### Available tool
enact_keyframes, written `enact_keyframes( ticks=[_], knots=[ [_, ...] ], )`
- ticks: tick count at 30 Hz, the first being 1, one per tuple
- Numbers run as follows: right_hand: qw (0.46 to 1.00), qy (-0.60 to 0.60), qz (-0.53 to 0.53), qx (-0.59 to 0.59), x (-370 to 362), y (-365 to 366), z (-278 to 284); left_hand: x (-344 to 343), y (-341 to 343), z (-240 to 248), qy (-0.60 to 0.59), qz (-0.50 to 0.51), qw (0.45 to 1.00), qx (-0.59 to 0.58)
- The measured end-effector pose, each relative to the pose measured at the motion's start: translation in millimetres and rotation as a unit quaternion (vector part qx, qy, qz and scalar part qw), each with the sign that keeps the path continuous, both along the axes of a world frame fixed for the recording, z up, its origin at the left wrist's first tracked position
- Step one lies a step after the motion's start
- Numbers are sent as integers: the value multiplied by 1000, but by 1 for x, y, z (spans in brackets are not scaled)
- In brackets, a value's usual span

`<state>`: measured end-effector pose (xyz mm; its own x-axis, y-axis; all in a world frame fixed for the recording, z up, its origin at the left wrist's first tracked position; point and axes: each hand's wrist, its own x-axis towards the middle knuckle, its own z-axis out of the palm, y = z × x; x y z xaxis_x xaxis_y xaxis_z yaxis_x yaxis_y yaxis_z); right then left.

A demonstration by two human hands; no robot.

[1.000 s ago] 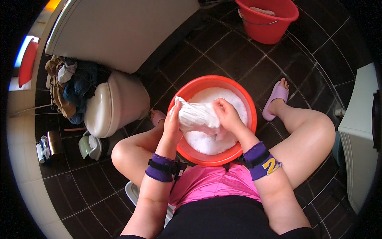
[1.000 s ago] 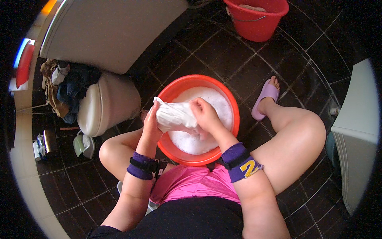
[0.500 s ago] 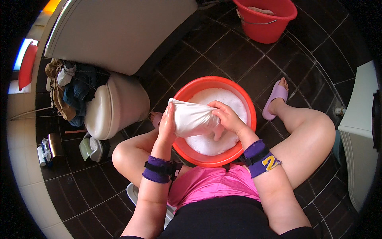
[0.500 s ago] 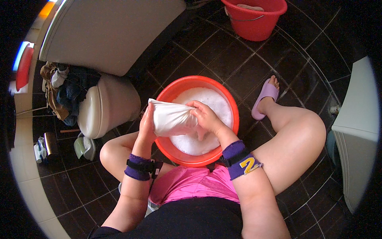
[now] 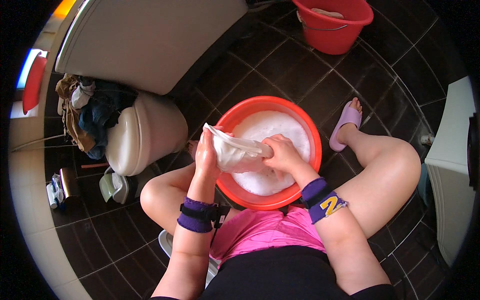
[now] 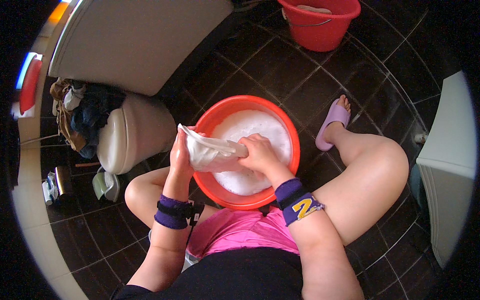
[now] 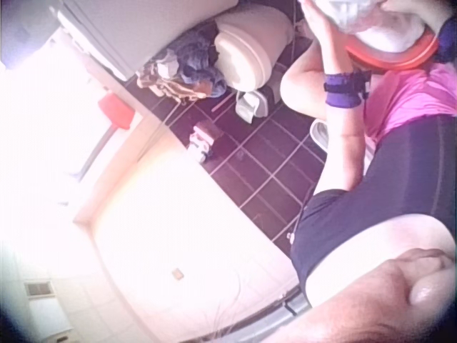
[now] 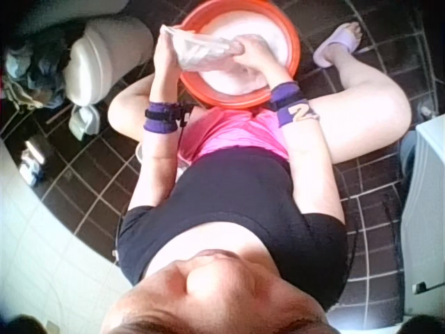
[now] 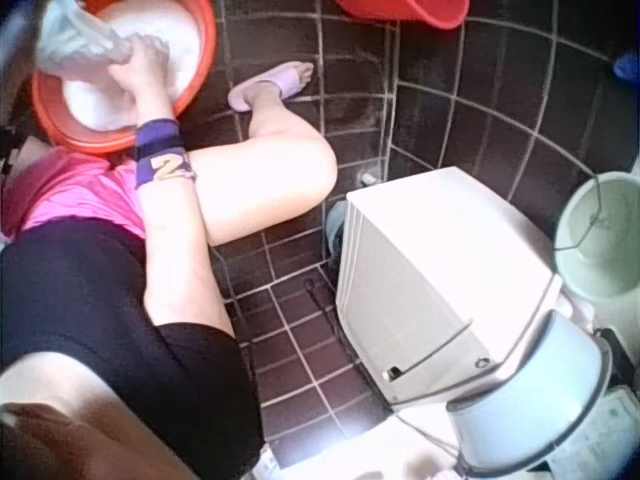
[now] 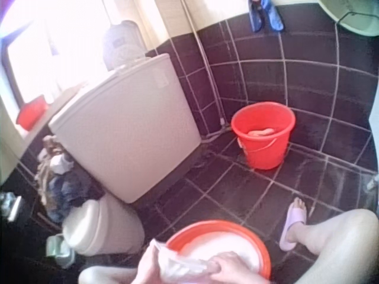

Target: The person hand-washes a white cloth in a red bucket filled with soapy water. They scrub and squeeze the cloth with their hands before moving it into a second bucket.

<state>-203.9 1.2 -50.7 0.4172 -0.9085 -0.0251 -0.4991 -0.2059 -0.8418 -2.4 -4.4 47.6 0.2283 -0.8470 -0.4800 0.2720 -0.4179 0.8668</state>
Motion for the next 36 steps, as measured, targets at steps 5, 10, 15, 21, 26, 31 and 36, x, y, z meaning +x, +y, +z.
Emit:
enact_keyframes(
  ticks=[5, 10, 15, 21, 26, 31, 36],
  knots=[
    [944, -102, -5, 314, 1, -11, 18, 37, 4, -12, -54, -11, 998, 18],
    [895, -369, 4, 249, 3, -16, -3, 44, 11, -25, -5, -97, 986, 139],
    [881, -378, 19, 286, 3, -15, -6, 35, 14, -21, -92, -245, 953, 150],
    [963, -95, 152, 201, -7, -11, 7, 27, 8, -7, 152, -102, 976, 116],
    [938, -190, 75, 280, -10, -15, -4, 35, 12, -4, 266, -88, 958, 59],
    [881, -431, -68, 185, 8, -23, 3, 37, 16, -53, 129, -89, 975, 155],
    [978, -153, -123, -64, 47, 17, 81, -1, 24, -76, 112, -45, 992, 27]
  ],
)
